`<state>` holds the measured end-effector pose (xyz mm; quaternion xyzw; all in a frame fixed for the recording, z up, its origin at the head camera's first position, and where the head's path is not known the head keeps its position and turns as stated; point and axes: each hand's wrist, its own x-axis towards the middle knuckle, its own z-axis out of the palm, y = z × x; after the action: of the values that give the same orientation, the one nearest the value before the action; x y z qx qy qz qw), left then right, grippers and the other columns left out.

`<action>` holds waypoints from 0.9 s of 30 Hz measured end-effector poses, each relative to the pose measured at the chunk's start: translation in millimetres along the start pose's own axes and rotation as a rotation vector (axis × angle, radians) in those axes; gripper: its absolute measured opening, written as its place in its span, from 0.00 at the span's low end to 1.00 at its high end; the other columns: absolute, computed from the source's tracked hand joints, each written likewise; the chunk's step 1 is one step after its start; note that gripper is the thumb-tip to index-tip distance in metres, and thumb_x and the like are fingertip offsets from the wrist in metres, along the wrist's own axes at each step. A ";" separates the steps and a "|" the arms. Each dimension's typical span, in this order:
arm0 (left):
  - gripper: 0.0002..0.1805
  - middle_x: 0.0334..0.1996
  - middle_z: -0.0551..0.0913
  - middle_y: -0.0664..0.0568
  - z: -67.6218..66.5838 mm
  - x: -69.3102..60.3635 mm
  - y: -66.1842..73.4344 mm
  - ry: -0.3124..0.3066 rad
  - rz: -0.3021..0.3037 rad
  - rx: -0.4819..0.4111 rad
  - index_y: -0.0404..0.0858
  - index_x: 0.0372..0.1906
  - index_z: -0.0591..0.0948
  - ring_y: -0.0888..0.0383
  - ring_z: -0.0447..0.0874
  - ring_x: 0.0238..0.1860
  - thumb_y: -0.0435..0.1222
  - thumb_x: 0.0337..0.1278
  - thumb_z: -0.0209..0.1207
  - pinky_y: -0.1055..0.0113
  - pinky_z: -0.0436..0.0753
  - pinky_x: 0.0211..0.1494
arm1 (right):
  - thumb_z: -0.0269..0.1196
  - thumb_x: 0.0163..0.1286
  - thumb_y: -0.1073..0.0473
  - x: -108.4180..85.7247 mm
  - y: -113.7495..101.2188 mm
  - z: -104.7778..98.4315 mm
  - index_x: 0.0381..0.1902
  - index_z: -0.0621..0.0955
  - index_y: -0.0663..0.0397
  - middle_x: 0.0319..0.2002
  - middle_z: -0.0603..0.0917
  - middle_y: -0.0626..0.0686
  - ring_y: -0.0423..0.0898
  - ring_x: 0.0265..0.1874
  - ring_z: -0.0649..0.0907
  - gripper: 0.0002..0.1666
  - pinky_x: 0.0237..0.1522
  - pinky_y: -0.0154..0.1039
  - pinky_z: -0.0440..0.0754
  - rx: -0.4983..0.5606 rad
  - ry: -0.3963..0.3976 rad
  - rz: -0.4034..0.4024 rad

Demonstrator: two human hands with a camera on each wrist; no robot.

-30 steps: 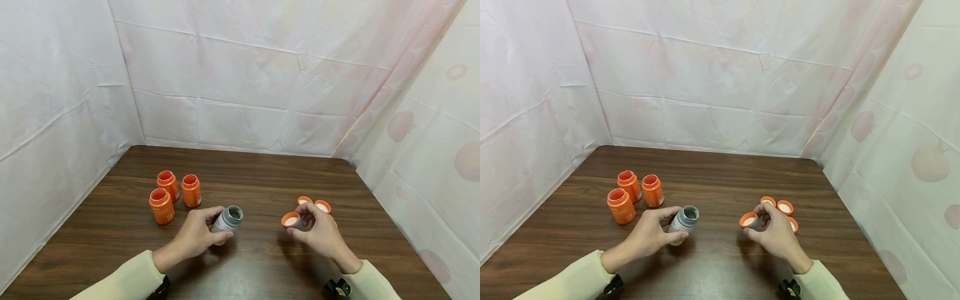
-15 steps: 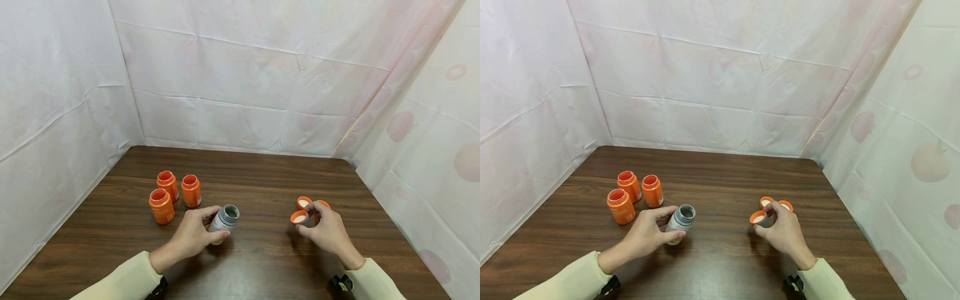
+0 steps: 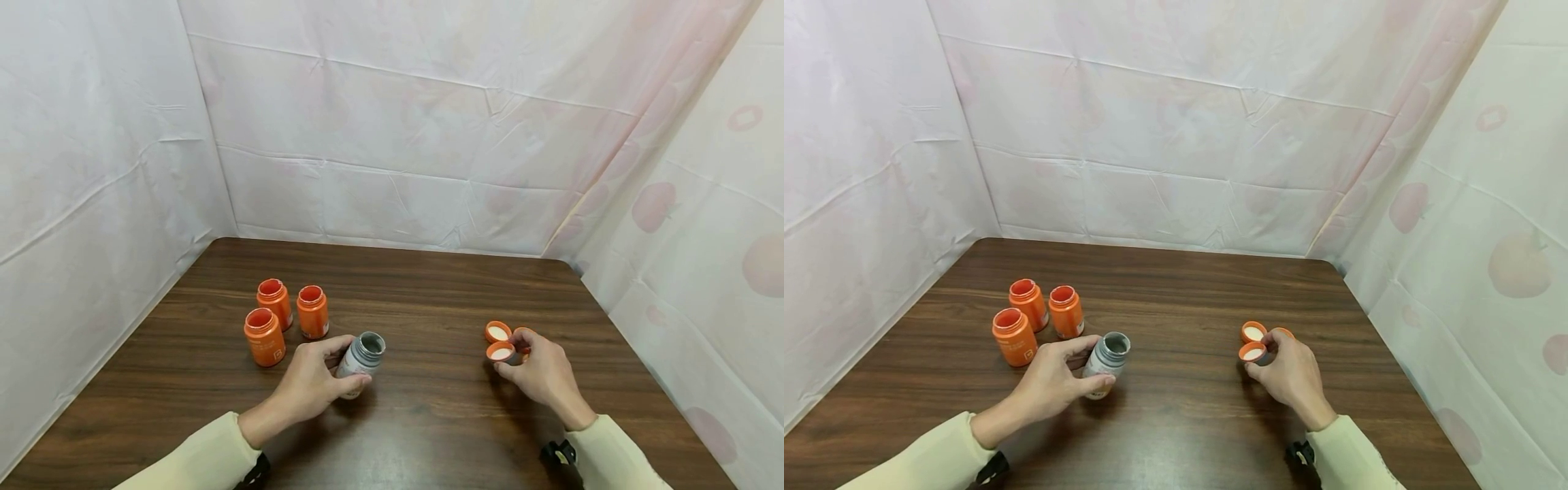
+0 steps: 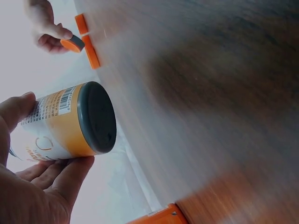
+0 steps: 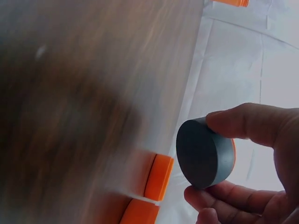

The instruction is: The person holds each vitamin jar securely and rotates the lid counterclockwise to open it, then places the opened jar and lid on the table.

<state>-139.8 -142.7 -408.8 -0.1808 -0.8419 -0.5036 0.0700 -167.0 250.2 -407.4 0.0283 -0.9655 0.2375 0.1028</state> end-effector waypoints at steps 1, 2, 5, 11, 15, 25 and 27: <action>0.30 0.44 0.89 0.52 -0.4 -0.2 0.0 0.008 -0.007 -0.001 0.37 0.55 0.85 0.58 0.88 0.45 0.35 0.42 0.81 0.62 0.85 0.48 | 0.80 0.51 0.50 0.7 1.4 0.3 0.41 0.83 0.49 0.34 0.83 0.47 0.45 0.32 0.78 0.23 0.34 0.43 0.73 -0.006 -0.004 0.005; 0.30 0.44 0.88 0.52 -0.7 -0.5 0.1 0.016 -0.016 -0.001 0.37 0.55 0.85 0.58 0.88 0.45 0.35 0.42 0.81 0.62 0.85 0.49 | 0.80 0.50 0.50 1.2 2.7 0.6 0.41 0.84 0.50 0.35 0.83 0.48 0.45 0.32 0.79 0.23 0.35 0.43 0.73 -0.013 -0.005 0.008; 0.30 0.44 0.88 0.53 -1.8 -0.9 0.4 0.038 -0.046 0.003 0.38 0.54 0.85 0.59 0.87 0.45 0.35 0.41 0.82 0.63 0.85 0.50 | 0.81 0.50 0.48 2.4 6.4 1.7 0.41 0.85 0.51 0.36 0.82 0.51 0.45 0.32 0.78 0.24 0.35 0.44 0.73 -0.041 -0.005 0.009; 0.30 0.44 0.88 0.53 -2.9 -1.3 0.4 0.057 -0.072 0.009 0.38 0.54 0.85 0.60 0.88 0.45 0.36 0.41 0.82 0.62 0.85 0.50 | 0.81 0.48 0.47 3.5 11.3 3.4 0.39 0.86 0.54 0.32 0.78 0.51 0.45 0.28 0.74 0.25 0.34 0.44 0.71 -0.078 0.000 0.000; 0.29 0.44 0.88 0.54 -3.9 -1.7 0.5 0.069 -0.077 0.018 0.39 0.53 0.85 0.59 0.88 0.45 0.36 0.40 0.82 0.61 0.85 0.50 | 0.80 0.48 0.46 4.1 13.1 3.4 0.35 0.85 0.53 0.30 0.76 0.50 0.46 0.27 0.73 0.23 0.33 0.44 0.69 -0.102 -0.003 -0.006; 0.29 0.43 0.87 0.54 -8.2 -2.8 -0.3 0.125 -0.085 0.065 0.40 0.50 0.83 0.59 0.86 0.45 0.36 0.38 0.83 0.62 0.85 0.51 | 0.81 0.48 0.48 4.3 16.3 2.2 0.37 0.85 0.55 0.33 0.78 0.53 0.49 0.31 0.75 0.23 0.35 0.49 0.72 -0.128 -0.100 0.014; 0.29 0.43 0.87 0.53 -8.9 -2.9 -0.7 0.143 -0.094 0.070 0.40 0.49 0.83 0.58 0.86 0.45 0.37 0.37 0.83 0.62 0.85 0.51 | 0.81 0.47 0.50 4.2 16.8 2.8 0.36 0.85 0.55 0.33 0.77 0.53 0.49 0.30 0.75 0.23 0.34 0.48 0.72 -0.136 -0.100 0.010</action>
<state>-138.0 -151.4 -405.9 -0.1022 -0.8592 -0.4885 0.1128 -173.3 263.8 -416.6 0.0282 -0.9835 0.1700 0.0551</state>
